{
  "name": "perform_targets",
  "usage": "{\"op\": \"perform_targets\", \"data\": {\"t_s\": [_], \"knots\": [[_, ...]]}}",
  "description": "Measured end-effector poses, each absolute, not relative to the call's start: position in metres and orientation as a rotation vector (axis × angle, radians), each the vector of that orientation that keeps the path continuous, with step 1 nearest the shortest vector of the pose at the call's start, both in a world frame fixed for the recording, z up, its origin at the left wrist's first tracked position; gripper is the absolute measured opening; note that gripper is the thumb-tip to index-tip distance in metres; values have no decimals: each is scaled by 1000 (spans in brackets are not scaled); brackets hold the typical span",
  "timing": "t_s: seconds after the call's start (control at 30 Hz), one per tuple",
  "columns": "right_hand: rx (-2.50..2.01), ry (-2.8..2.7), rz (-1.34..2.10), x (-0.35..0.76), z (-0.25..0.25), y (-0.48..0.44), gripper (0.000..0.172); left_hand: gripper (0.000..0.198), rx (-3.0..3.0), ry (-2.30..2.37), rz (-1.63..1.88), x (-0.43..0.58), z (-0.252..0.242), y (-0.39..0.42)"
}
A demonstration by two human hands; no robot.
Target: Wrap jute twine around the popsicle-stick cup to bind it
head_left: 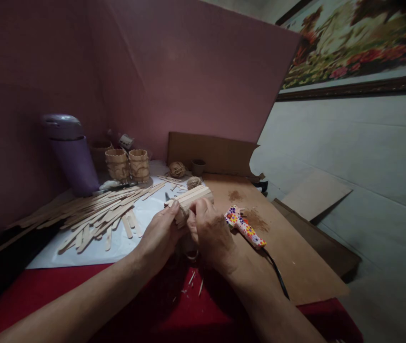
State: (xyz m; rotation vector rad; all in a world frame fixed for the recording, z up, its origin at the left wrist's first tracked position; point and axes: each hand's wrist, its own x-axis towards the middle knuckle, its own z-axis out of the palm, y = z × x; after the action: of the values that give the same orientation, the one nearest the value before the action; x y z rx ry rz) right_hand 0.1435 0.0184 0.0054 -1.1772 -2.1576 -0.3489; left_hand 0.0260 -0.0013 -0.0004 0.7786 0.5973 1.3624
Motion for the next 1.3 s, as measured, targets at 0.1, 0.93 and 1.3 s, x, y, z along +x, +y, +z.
{"op": "perform_targets", "data": {"t_s": [0.1, 0.93, 1.3], "knots": [[-1192, -1995, -249, 146, 6, 20, 11, 22, 753, 589, 1375, 26, 0, 0], [-1121, -1863, -74, 149, 11, 15, 15, 23, 690, 591, 1385, 25, 6, 1], [-1113, -1951, 0, 147, 9, 15, 11, 24, 736, 568, 1410, 25, 0, 2]]}}
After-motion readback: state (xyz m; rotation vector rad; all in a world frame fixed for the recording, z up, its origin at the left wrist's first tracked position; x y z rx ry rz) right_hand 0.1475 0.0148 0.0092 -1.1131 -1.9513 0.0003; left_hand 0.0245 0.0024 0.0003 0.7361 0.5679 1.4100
